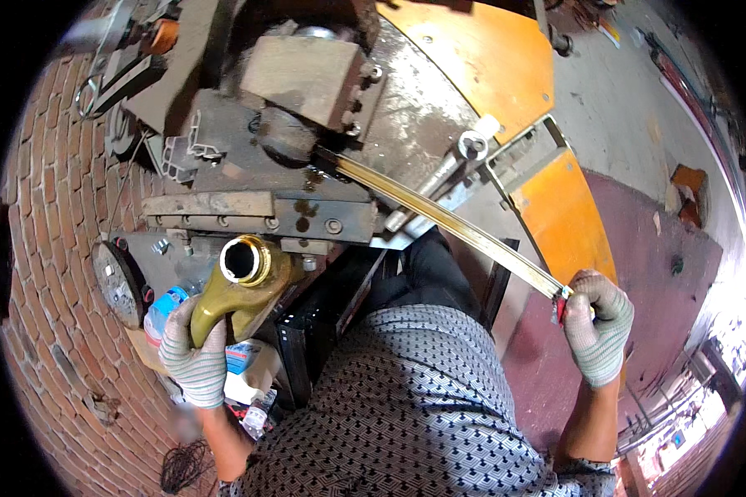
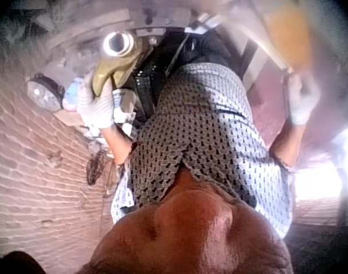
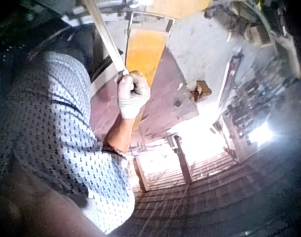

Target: The person pours lubricant from a yellow container into a metal dipstick tube attached to a machine. They repeatedly insert and remove the dipstick to check the fluid level, ensuring the machine is properly lubricated. The person wears gloves and works in a workshop environment.

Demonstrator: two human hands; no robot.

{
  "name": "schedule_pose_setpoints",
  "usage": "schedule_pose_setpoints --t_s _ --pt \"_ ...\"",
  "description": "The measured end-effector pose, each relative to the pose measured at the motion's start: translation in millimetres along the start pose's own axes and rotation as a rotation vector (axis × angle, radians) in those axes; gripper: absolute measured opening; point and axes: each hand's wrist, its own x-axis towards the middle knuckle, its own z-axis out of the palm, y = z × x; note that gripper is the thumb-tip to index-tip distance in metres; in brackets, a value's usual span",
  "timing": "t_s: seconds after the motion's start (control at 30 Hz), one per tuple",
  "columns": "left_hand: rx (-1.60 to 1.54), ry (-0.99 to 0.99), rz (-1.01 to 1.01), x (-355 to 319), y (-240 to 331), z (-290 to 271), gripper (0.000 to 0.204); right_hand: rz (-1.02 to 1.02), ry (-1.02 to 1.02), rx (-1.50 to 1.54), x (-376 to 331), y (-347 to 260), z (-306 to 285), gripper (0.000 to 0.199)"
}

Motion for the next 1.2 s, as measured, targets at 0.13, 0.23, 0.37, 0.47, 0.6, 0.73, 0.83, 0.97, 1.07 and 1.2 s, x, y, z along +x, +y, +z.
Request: schedule_pose_setpoints --t_s 0.13,0.23,0.37,0.47,0.6,0.73,0.83,0.97,1.07,1.2 --pt "0.035 -0.005 0.029 3 3 -1 0.036 0.046 0.033 0.054 -5 6 3 0.025" --pt "0.014 0.012 0.062 5 1 -1 0.036 0.152 0.016 0.163 -6 4 7 0.031" --pt "-0.007 0.010 0.094 7 -2 -2 0.036 0.247 0.014 0.264 -7 9 18 0.031" --pt "-0.018 -0.010 0.098 6 -4 -3 0.036 0.236 -0.029 0.334 -5 5 21 0.029" --pt "-0.013 -0.051 0.091 7 -1 -8 0.036 0.191 -0.110 0.442 5 7 17 0.028" --pt "0.039 -0.048 0.131 8 -7 -6 0.037 0.178 -0.140 0.366 18 1 14 0.032" --pt "0.091 -0.087 0.172 15 -7 -11 0.038 0.132 -0.183 0.387 26 -8 12 0.032" --pt "0.159 -0.129 0.210 21 -8 -19 0.043 0.106 -0.157 0.377 33 -18 9 0.032" --pt "0.204 -0.171 0.235 26 -10 -24 0.045 0.060 -0.171 0.389 36 -11 3 0.030" --pt "0.220 -0.157 0.358 36 -14 -27 0.051 0.051 -0.185 0.419 37 -4 3 0.032"
